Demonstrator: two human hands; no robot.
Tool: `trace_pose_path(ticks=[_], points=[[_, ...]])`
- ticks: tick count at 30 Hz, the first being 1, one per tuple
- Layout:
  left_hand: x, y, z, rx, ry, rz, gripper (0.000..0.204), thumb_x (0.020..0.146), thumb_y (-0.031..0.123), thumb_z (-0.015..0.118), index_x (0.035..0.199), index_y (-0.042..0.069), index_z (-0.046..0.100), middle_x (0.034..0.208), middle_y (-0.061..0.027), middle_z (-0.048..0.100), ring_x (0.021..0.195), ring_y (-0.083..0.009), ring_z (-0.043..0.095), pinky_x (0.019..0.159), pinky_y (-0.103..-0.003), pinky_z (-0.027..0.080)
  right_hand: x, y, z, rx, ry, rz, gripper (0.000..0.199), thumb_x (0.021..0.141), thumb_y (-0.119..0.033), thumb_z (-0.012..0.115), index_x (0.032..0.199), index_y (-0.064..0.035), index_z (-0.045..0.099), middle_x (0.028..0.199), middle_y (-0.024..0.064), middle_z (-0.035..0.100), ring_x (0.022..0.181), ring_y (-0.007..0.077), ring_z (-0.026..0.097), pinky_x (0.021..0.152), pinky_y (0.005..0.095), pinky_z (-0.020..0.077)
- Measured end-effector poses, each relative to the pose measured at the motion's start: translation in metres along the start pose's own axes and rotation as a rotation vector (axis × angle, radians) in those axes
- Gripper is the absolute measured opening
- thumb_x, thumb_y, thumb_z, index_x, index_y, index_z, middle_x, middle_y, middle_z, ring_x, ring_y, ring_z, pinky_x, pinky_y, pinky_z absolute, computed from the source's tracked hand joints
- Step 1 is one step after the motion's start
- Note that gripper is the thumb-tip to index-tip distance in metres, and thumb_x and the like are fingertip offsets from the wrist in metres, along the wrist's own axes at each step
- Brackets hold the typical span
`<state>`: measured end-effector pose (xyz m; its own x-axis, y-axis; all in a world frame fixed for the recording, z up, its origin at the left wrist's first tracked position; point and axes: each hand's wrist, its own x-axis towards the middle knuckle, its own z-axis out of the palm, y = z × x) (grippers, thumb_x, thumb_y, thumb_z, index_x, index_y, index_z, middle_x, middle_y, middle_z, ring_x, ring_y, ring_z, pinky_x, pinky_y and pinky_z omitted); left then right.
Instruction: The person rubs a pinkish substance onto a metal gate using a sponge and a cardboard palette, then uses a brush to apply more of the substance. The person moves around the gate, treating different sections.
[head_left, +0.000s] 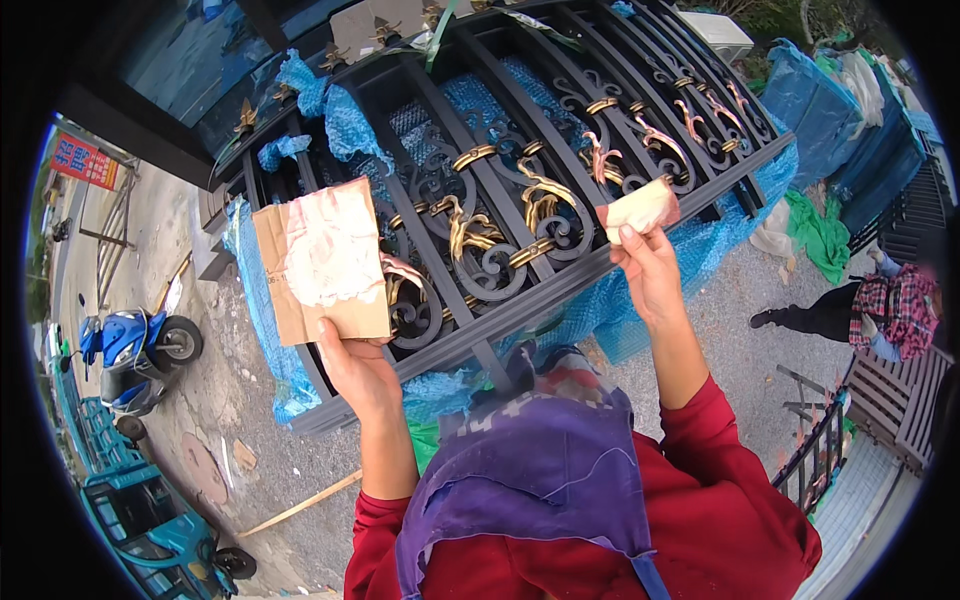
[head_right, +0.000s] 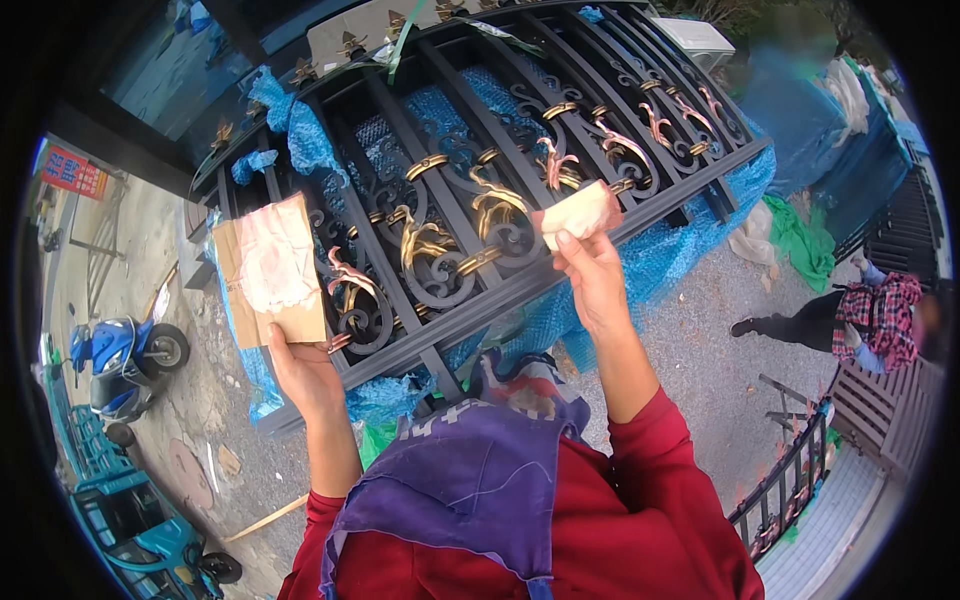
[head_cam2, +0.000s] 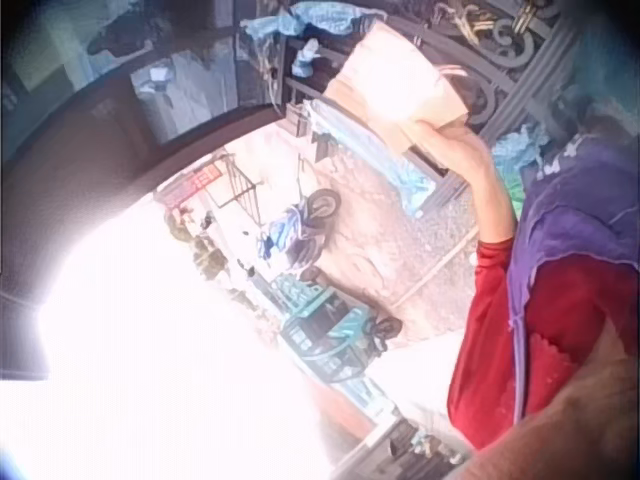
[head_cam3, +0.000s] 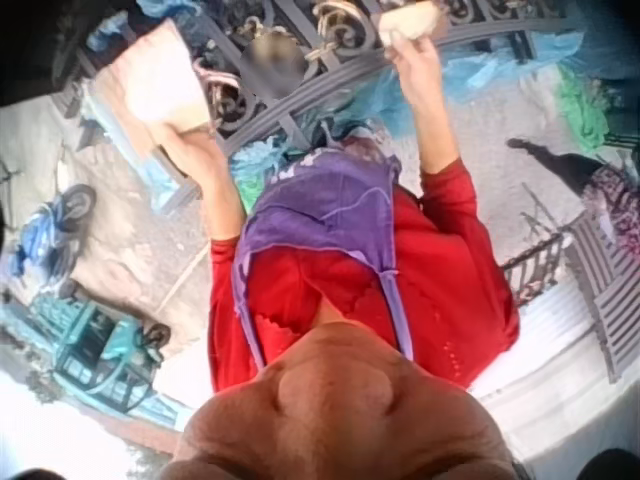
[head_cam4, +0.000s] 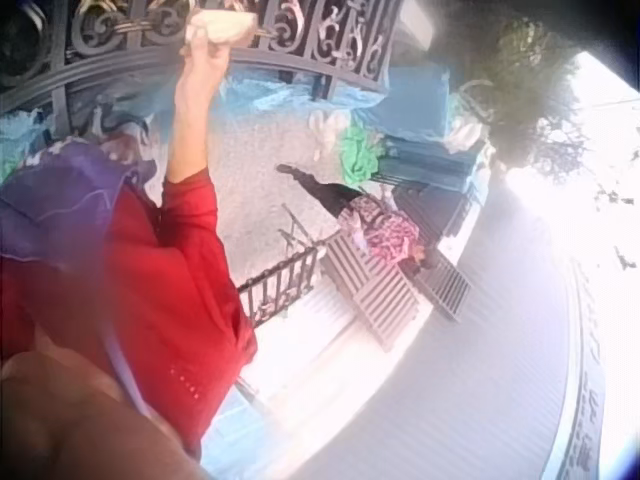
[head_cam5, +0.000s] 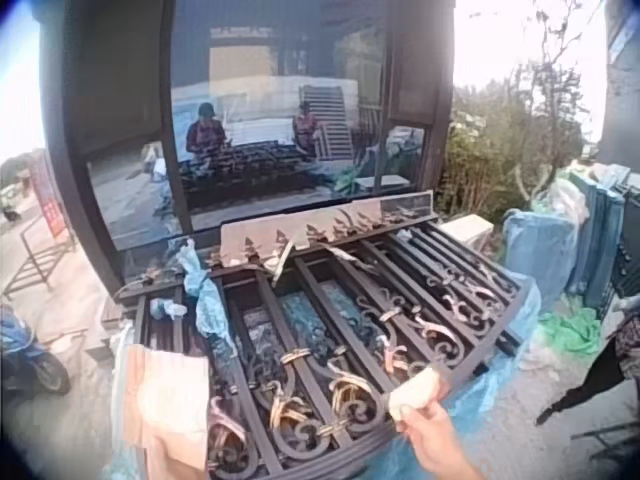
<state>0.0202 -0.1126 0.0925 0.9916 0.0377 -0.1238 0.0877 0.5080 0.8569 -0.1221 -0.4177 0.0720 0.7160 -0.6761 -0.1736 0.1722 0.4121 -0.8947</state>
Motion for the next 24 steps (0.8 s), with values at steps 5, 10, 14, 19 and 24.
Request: trace_pose_path(ticks=[5,10,14,19,24], points=[[-0.028,-0.04,0.057,0.088,-0.268,-0.24,0.031,0.097,0.029,0.047,0.11,0.002,0.049,0.086,-0.0079,0.062,0.066,-0.0121,0.058,0.053,-0.023,0.047,-0.038,-0.012,-0.014,0.095,-0.037,0.035,0.033,0.09,-0.016,0.058,0.118,-0.0019,0.051,0.113,0.0109,0.061,0.089,0.0127,0.058,0.073,0.0274,0.0471],[-0.065,-0.067,0.098,0.23,-0.428,-0.348,0.031,0.096,0.03,0.05,0.105,0.001,0.055,0.08,-0.0055,0.062,0.065,-0.0103,0.057,0.055,-0.023,0.047,-0.075,-0.016,-0.042,0.146,-0.155,0.076,0.043,0.088,-0.018,0.059,0.125,0.0021,0.046,0.118,0.0151,0.058,0.104,0.0215,0.058,0.086,0.0319,0.0463],[-0.093,-0.08,0.118,0.302,-0.474,-0.368,0.03,0.096,0.03,0.049,0.105,0.002,0.055,0.079,-0.0052,0.061,0.065,-0.0108,0.056,0.055,-0.024,0.047,-0.092,-0.022,-0.041,0.095,-0.381,0.15,0.044,0.088,-0.016,0.061,0.125,0.0017,0.047,0.118,0.0112,0.057,0.108,0.0199,0.055,0.094,0.0329,0.042],[-0.15,-0.097,0.142,0.346,-0.562,-0.378,0.032,0.097,0.03,0.047,0.11,0.002,0.052,0.083,-0.0055,0.062,0.064,-0.0097,0.056,0.057,-0.023,0.046,-0.097,-0.019,-0.072,0.046,-0.377,0.135,0.039,0.086,-0.011,0.066,0.12,0.0022,0.052,0.115,0.0069,0.058,0.106,0.0142,0.053,0.093,0.0294,0.0425],[-0.193,-0.127,0.16,0.491,-0.722,-0.501,0.032,0.097,0.033,0.047,0.104,0.003,0.054,0.081,-0.0043,0.061,0.064,-0.01,0.055,0.057,-0.024,0.046,-0.123,-0.043,-0.131,-0.052,-0.204,0.083,0.035,0.085,-0.014,0.067,0.114,0.0024,0.056,0.107,0.0058,0.061,0.099,0.0125,0.056,0.088,0.0288,0.0454]])
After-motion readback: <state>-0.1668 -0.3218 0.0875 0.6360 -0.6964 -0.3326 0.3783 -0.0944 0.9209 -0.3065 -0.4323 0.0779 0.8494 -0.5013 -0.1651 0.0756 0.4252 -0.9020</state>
